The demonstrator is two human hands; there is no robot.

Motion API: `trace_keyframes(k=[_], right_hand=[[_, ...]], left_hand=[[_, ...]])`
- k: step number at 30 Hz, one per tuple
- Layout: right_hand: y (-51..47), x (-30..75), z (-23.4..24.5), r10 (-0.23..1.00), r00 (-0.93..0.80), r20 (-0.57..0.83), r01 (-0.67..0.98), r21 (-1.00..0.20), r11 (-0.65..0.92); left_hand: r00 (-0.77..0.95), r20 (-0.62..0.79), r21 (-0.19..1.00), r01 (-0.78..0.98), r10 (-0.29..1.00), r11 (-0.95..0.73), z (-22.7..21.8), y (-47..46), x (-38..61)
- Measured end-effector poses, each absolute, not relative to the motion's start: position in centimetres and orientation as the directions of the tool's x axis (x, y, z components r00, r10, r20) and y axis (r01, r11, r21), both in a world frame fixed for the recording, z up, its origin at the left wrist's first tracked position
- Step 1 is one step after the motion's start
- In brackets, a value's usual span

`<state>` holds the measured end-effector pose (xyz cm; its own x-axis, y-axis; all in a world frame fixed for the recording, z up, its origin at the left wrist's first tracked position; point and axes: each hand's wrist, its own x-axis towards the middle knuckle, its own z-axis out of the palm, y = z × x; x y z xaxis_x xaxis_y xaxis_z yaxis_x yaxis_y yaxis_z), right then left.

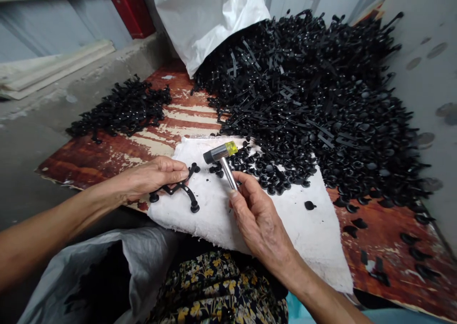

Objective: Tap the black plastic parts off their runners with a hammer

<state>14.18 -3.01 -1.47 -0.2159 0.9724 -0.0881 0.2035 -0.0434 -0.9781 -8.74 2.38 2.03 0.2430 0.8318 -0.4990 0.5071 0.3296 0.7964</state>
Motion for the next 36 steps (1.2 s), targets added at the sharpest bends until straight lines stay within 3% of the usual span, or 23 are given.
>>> trace_keyframes(k=[5, 11, 17, 20, 23, 26, 32, 34, 36], right_hand=[[-2.7, 14.4, -1.4, 0.952, -0.281, 0.123, 0.487, -0.836, 0.252], [-1.4, 13.7, -1.3, 0.866, -0.391, 0.312, 0.545, -0.68, 0.49], [-0.9, 13.2, -1.5, 0.834, -0.459, 0.305, 0.615, -0.569, 0.546], [-0.8, 13.4, -1.3, 0.799, -0.505, 0.327, 0.615, -0.513, 0.599], [-0.7, 13.6, -1.2, 0.776, -0.531, 0.342, 0.609, -0.483, 0.629], [-0.7, 13.6, -1.0, 0.789, -0.523, 0.32, 0.632, -0.476, 0.612], [-0.8, 13.5, -0.7, 0.797, -0.527, 0.297, 0.655, -0.455, 0.603], [-0.8, 13.5, -0.6, 0.8, -0.524, 0.293, 0.658, -0.457, 0.598], [-0.9, 13.4, -0.5, 0.812, -0.512, 0.28, 0.667, -0.466, 0.582]], left_hand=[[0.357, -0.597, 0.788, 0.428, 0.718, 0.442, 1.9, 3.9, -9.8], [0.481, -0.599, 0.788, 0.494, 0.64, 0.366, 2.3, 5.8, -10.5], [0.524, -0.57, 0.796, 0.543, 0.633, 0.268, 1.6, 6.2, -11.0], [0.518, -0.491, 0.781, 0.618, 0.7, 0.091, 1.4, 5.5, -10.9], [0.47, -0.351, 0.692, 0.713, 0.81, -0.114, 1.9, 4.2, -10.4], [0.39, -0.226, 0.553, 0.806, 0.892, -0.212, 2.4, 2.5, -9.8], [0.389, 0.014, 0.268, 0.886, 0.921, -0.379, 1.3, -0.1, -8.5], [0.387, 0.028, 0.224, 0.896, 0.922, -0.383, 0.9, -0.4, -8.3], [0.37, -0.048, 0.234, 0.907, 0.928, -0.349, 0.8, -0.4, -8.3]])
